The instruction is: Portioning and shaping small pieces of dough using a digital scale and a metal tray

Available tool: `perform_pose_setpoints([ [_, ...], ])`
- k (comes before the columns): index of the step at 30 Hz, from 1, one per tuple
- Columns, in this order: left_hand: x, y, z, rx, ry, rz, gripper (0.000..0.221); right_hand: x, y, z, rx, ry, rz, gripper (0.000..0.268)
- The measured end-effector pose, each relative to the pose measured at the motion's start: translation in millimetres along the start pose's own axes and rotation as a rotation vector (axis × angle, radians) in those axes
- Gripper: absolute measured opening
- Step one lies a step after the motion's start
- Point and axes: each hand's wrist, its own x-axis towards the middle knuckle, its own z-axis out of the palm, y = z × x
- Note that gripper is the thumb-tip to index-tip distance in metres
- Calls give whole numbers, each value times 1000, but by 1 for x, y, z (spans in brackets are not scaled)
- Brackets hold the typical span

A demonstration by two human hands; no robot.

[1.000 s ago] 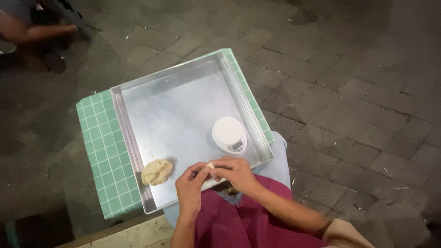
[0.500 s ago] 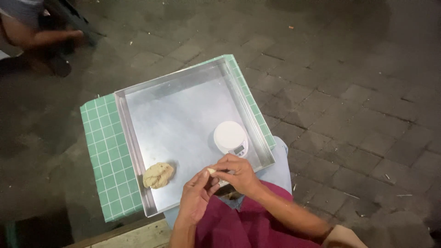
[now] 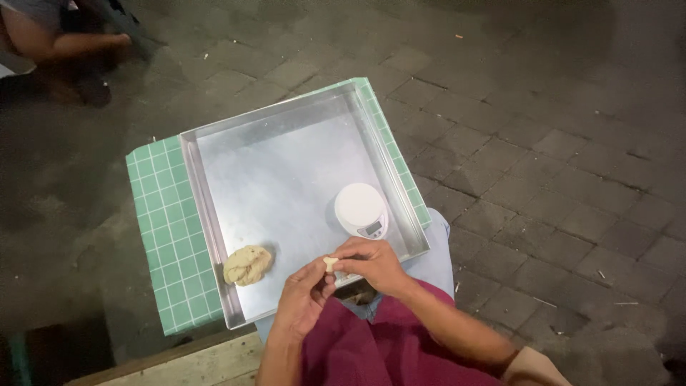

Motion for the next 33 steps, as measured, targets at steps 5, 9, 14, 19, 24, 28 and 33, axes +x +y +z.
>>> perform_pose_setpoints([
  [5, -5, -1, 5, 12, -42, 13, 30, 1, 9, -4, -198, -39, -13, 33],
  [9, -23, 15, 19, 85, -111, -36, 45, 1, -11, -1, -381, -45, -172, 20],
  [14, -5, 3, 16, 55, 39, 159, 33, 2, -17, 0, -401, -59, -130, 22],
  [19, 18, -17, -9, 2, -15, 313, 22, 2, 17, -6, 27, 28, 114, 18],
  [24, 19, -15, -7, -67, -4, -1, 30, 2, 7, -3, 65, 35, 128, 14],
  [28, 2, -1, 11, 28, -49, 87, 25, 7, -7, -6, -392, -59, -5, 20],
  [33, -5, 0, 17, 36, -125, 154, 39, 7, 11, -15, -397, -18, -185, 17],
])
